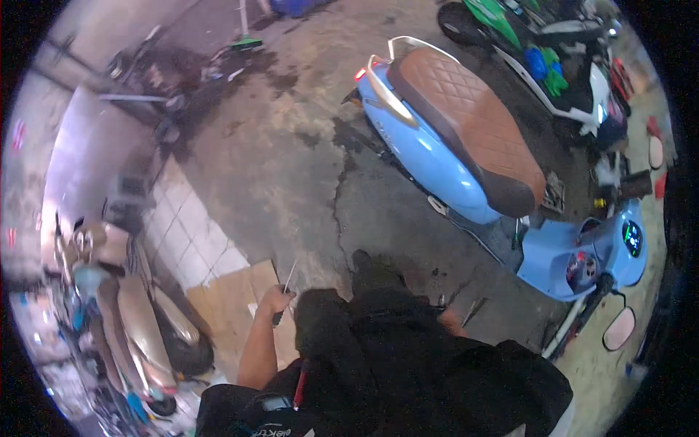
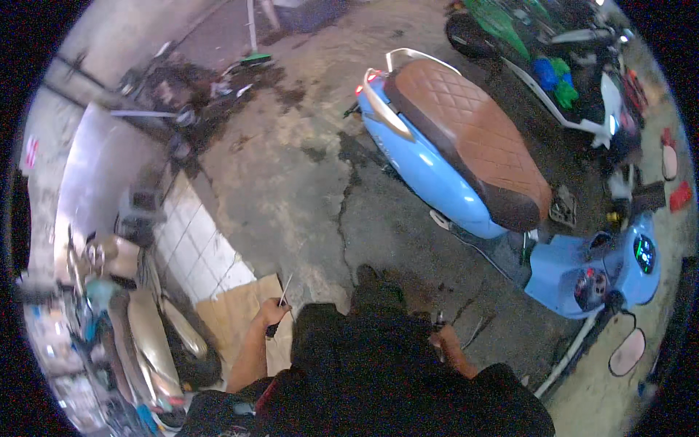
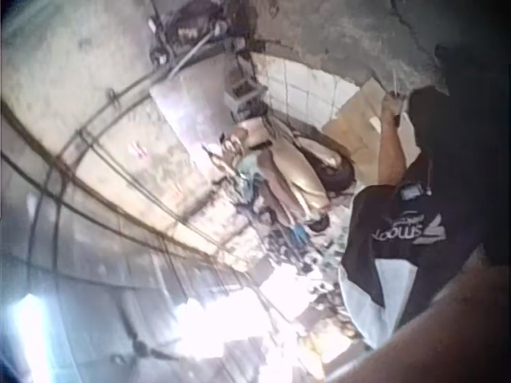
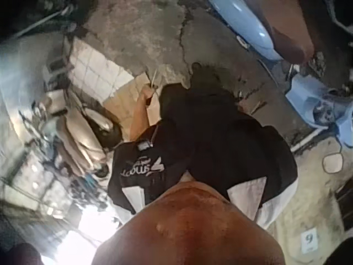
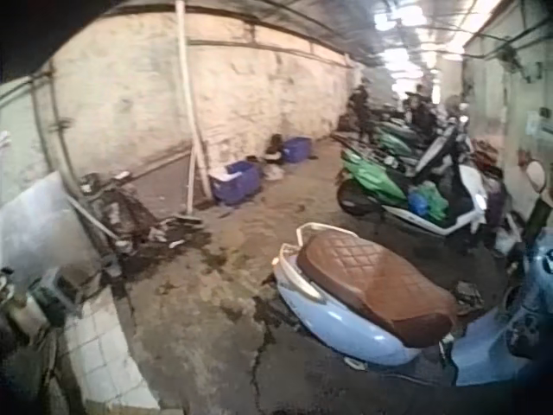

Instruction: The person cleans and reassembles a motorcycle brake caliper by hand using a screwdriver and a specialized tool to press the brake pads and piston back into place.

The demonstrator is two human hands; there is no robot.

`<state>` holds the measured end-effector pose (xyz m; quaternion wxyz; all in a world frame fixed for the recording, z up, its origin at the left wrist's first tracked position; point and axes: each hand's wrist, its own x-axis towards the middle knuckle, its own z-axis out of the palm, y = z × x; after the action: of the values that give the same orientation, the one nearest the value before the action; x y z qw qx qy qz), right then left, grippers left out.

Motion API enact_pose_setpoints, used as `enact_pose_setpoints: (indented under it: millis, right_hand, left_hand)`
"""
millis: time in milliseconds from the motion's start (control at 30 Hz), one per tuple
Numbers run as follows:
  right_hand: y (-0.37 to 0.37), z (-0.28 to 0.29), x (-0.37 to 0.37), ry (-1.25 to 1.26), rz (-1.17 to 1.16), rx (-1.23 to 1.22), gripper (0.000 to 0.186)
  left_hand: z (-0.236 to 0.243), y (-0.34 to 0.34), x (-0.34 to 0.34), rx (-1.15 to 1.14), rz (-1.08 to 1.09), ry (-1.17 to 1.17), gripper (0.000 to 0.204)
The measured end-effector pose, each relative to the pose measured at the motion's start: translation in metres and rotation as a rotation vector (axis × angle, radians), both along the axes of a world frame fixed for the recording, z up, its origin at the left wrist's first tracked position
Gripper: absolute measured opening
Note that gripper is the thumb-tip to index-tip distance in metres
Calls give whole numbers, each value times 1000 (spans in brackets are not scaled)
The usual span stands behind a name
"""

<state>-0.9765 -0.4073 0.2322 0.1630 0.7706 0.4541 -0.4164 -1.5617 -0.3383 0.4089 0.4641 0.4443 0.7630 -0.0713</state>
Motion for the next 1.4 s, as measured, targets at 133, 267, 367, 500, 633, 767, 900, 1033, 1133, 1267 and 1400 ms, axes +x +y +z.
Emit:
enact_pose_setpoints:
  millis: [133, 267, 367, 500, 633, 767, 900, 1033, 1133, 1267, 1400]
  right_hand:
    - [91, 90, -158, -38, -51, -58, 71]
    - [116, 103, -237, 13, -494, 261, 74]
    - [153, 113, -321, -11, -729, 474, 73]
    - [183, 159, -442, -55, -1051, 434, 68]
    - [178, 165, -562, -234, -1204, 238, 77]
    - [196, 169, -660, -301, -1416, 73, 75]
    - [218, 144, -726, -284, -1661, 12, 62]
    - [255, 105, -740, -292, -1707, 74, 58]
    - [292, 91, -736, -361, -1643, 54, 69]
    - [348, 67, -690, -245, -1837, 486, 73]
    - [406, 1, -616, -515, -1589, 311, 71]
  left_hand:
    - [8, 58, -102, 18, -70, 61, 44]
    - [8, 224, -140, -190, -253, 0, 41]
    - [-18, 326, -211, -96, -438, -63, 39]
    - [-42, 469, -276, -108, -641, 27, 39]
    - [-55, 610, -337, -98, -812, 128, 35]
    - [-69, 720, -377, -109, -538, 41, 36]
    - [-67, 778, -335, -265, -775, 145, 38]
    - [-97, 779, -247, -282, -1080, 34, 50]
    - [-111, 760, -187, -336, -1289, -29, 45]
    - [-125, 744, -112, -558, -1656, -138, 52]
    - [-211, 759, -81, -505, -1756, -56, 48]
